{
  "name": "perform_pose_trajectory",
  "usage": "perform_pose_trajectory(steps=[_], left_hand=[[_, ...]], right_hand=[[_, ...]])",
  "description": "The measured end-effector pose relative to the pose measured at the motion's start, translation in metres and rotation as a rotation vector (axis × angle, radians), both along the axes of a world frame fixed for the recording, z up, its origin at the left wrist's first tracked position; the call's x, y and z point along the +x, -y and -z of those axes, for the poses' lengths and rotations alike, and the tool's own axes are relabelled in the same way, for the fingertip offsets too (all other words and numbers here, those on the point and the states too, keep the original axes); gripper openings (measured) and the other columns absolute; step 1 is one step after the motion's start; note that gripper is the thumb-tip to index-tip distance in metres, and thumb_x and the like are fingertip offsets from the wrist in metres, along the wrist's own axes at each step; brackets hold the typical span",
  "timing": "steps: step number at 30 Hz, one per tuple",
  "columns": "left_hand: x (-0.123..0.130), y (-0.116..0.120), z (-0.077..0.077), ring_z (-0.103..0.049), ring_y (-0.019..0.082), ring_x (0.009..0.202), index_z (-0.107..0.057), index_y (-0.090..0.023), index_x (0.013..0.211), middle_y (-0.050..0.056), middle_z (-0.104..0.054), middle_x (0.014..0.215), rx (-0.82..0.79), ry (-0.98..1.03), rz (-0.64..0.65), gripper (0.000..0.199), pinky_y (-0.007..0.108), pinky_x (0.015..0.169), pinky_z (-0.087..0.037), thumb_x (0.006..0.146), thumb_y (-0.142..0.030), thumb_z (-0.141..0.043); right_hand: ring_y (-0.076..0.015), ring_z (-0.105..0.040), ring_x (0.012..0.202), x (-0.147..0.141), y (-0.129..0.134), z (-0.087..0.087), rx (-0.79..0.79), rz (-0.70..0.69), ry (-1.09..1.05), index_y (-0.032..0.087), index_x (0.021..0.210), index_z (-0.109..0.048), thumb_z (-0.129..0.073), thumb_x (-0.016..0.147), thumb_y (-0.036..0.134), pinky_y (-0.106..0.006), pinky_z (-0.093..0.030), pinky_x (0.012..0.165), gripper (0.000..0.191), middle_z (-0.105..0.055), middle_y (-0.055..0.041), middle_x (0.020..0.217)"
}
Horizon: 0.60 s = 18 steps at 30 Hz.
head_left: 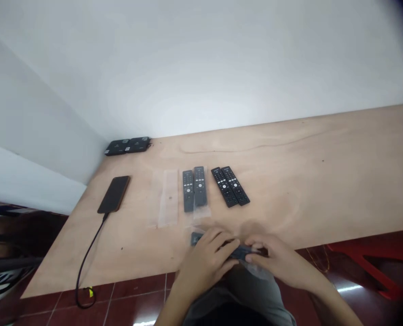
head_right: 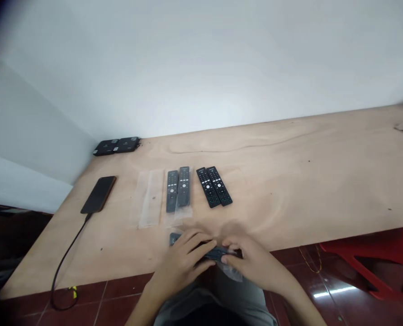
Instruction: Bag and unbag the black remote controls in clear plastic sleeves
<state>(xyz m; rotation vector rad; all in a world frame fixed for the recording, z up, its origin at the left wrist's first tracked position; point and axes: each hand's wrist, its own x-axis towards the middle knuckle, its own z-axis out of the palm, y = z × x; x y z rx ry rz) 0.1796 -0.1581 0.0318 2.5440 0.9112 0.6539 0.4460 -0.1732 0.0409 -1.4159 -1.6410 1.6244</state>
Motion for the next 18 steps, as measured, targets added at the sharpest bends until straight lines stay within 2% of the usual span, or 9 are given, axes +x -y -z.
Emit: perform_pose_trajectory(steps=[2, 5, 8, 11, 14, 16, 18], left_hand=[[0.004, -0.002, 0.0, -0.07, 0.03, 0.128, -0.066, -0.023, 0.147, 0.013, -0.078, 0.133, 0.008, 0.032, 0.001, 0.04, 0.05, 0.109, -0.063, 0.107, -0.025, -0.074], [0.01, -0.006, -0.001, -0.069, 0.029, 0.134, -0.065, -0.024, 0.149, 0.012, -0.078, 0.135, -0.002, 0.05, 0.04, 0.042, 0.049, 0.112, -0.064, 0.109, -0.012, -0.064], [0.016, -0.01, -0.003, -0.064, 0.03, 0.145, -0.063, -0.023, 0.153, 0.011, -0.077, 0.141, -0.023, 0.009, 0.097, 0.051, 0.051, 0.121, -0.06, 0.107, -0.002, -0.056], [0.018, -0.013, -0.001, -0.056, 0.028, 0.157, -0.062, -0.022, 0.155, 0.011, -0.075, 0.147, -0.02, 0.014, 0.124, 0.058, 0.054, 0.129, -0.053, 0.104, 0.004, -0.051], [0.011, -0.02, 0.002, -0.055, 0.027, 0.16, -0.063, -0.024, 0.154, 0.011, -0.074, 0.15, 0.029, 0.108, 0.14, 0.063, 0.056, 0.13, -0.052, 0.102, 0.007, -0.049], [0.002, -0.029, 0.002, -0.057, 0.028, 0.158, -0.065, -0.025, 0.153, 0.013, -0.075, 0.149, 0.081, 0.172, 0.075, 0.058, 0.058, 0.128, -0.054, 0.105, 0.004, -0.05], [-0.011, -0.043, 0.001, -0.056, 0.031, 0.159, -0.066, -0.025, 0.152, 0.013, -0.075, 0.15, 0.117, 0.185, -0.084, 0.052, 0.062, 0.127, -0.055, 0.109, -0.001, -0.05]], right_hand=[[-0.0244, -0.074, 0.091, 0.011, 0.004, 0.005, 0.005, 0.047, -0.006, 0.024, 0.109, -0.078, -0.076, 0.1, 0.037, -0.032, -0.059, 0.08, 0.017, -0.079, -0.0015, 0.097], [-0.0238, -0.073, 0.088, 0.027, 0.01, 0.013, 0.045, 0.098, 0.013, 0.025, 0.103, -0.077, -0.081, 0.097, 0.041, -0.033, -0.06, 0.08, 0.018, -0.078, -0.001, 0.094], [-0.0253, -0.075, 0.086, 0.037, 0.016, 0.018, 0.002, 0.142, -0.008, 0.026, 0.113, -0.078, -0.08, 0.097, 0.043, -0.034, -0.062, 0.076, 0.024, -0.079, -0.002, 0.092], [-0.0248, -0.074, 0.082, 0.037, 0.018, 0.018, 0.004, 0.155, 0.003, 0.026, 0.116, -0.077, -0.076, 0.099, 0.043, -0.034, -0.061, 0.073, 0.024, -0.079, -0.002, 0.091], [-0.023, -0.069, 0.08, 0.026, 0.02, 0.013, 0.138, 0.159, 0.108, 0.025, 0.101, -0.076, -0.076, 0.097, 0.037, -0.032, -0.058, 0.073, 0.012, -0.075, -0.0007, 0.089], [-0.0229, -0.068, 0.079, 0.016, 0.022, 0.009, 0.199, 0.169, 0.19, 0.024, 0.094, -0.074, -0.074, 0.097, 0.032, -0.032, -0.055, 0.072, 0.008, -0.072, -0.0004, 0.086], [-0.0238, -0.068, 0.079, 0.006, 0.023, 0.008, 0.214, 0.182, 0.245, 0.024, 0.091, -0.074, -0.07, 0.098, 0.032, -0.033, -0.053, 0.073, 0.011, -0.073, -0.0008, 0.083]])
